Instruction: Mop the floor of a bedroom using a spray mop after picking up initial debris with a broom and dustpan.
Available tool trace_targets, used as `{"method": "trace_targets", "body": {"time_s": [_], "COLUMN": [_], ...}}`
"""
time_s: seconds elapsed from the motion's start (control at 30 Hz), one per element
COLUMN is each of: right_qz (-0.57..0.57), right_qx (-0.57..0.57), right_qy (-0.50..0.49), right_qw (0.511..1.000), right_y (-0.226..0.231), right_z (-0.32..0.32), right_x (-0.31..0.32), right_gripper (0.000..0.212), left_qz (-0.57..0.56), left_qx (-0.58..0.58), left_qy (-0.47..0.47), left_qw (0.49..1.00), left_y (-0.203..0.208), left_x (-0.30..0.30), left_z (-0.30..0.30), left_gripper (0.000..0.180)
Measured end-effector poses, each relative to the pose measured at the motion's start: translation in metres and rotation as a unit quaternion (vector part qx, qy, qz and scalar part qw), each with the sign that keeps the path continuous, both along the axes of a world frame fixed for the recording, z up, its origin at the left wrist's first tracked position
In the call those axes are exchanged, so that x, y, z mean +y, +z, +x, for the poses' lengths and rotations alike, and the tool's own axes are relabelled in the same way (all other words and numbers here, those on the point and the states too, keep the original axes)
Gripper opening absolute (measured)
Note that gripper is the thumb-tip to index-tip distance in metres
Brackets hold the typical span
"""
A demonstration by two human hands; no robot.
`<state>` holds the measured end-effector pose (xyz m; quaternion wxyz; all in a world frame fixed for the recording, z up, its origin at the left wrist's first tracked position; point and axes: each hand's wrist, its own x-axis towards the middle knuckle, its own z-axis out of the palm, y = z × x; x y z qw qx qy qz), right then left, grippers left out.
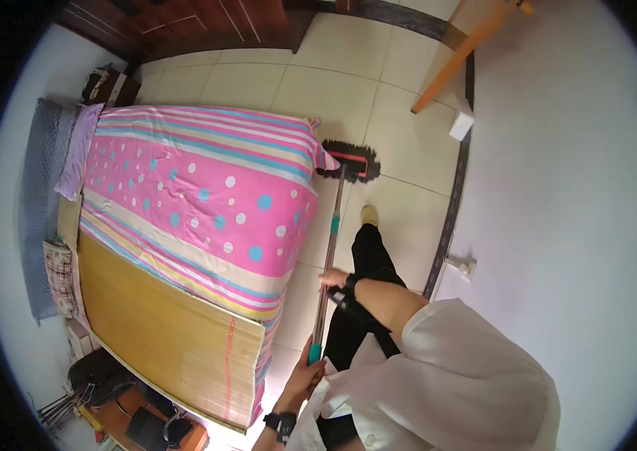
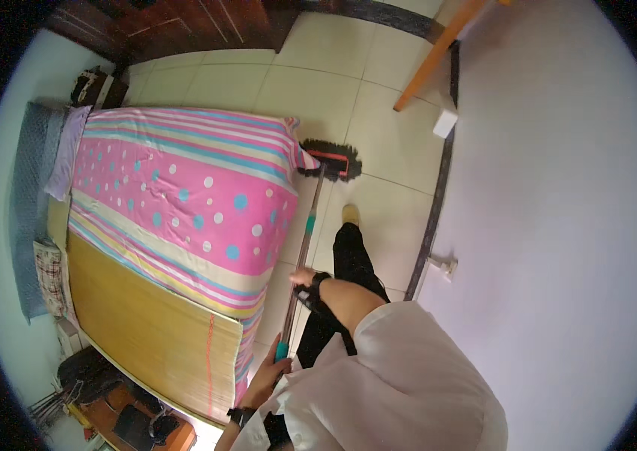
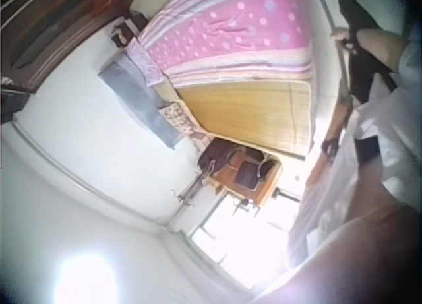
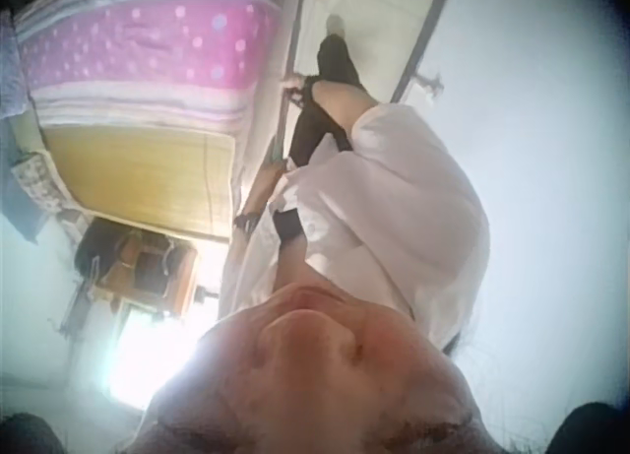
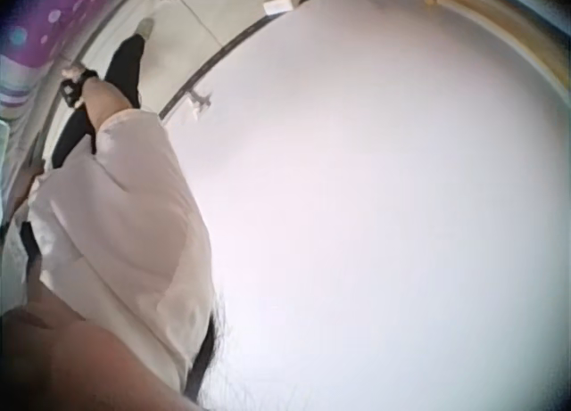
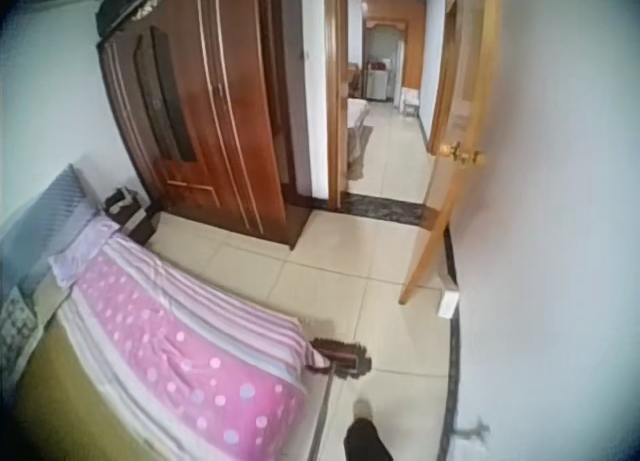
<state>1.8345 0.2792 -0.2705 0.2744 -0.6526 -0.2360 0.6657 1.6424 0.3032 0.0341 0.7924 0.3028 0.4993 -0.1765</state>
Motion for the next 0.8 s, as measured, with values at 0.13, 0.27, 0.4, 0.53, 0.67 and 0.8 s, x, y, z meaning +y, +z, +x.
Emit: {"method": "trace_targets", "body": {"time_s": [0.13,0.27,0.4,0.53,0.67,0.8], "right_qz": [0.000,-0.087,-0.123,-0.142,-0.110,0.116], "right_qx": [0.206,0.324,0.451,0.428,0.331,0.069], "right_qy": [-0.057,0.052,0.078,-0.064,-0.137,-0.051], "right_qw": [0.977,0.940,0.880,0.890,0.927,0.990], "right_y": [0.005,0.060,0.117,0.120,0.072,0.063], "right_z": [-0.143,-0.242,-0.262,-0.245,-0.178,-0.057], "right_x": [-0.052,-0.072,-0.068,-0.074,-0.090,-0.073], "right_gripper": [0.042,0.045,0.046,0.036,0.034,0.044], "left_qz": [0.114,-0.069,-0.061,-0.061,-0.074,-0.134], "left_qx": [-0.010,-0.009,0.076,0.123,0.133,0.071], "left_qy": [-0.122,0.010,0.024,0.027,-0.014,0.107], "left_qw": [0.986,0.998,0.995,0.990,0.988,0.983], "left_y": [0.037,0.043,0.079,0.092,0.078,0.040], "left_x": [-0.025,-0.057,-0.058,-0.057,-0.060,-0.064], "left_z": [-0.118,-0.264,-0.257,-0.219,-0.133,-0.042], "left_gripper": [0.076,0.077,0.076,0.076,0.077,0.075]}}
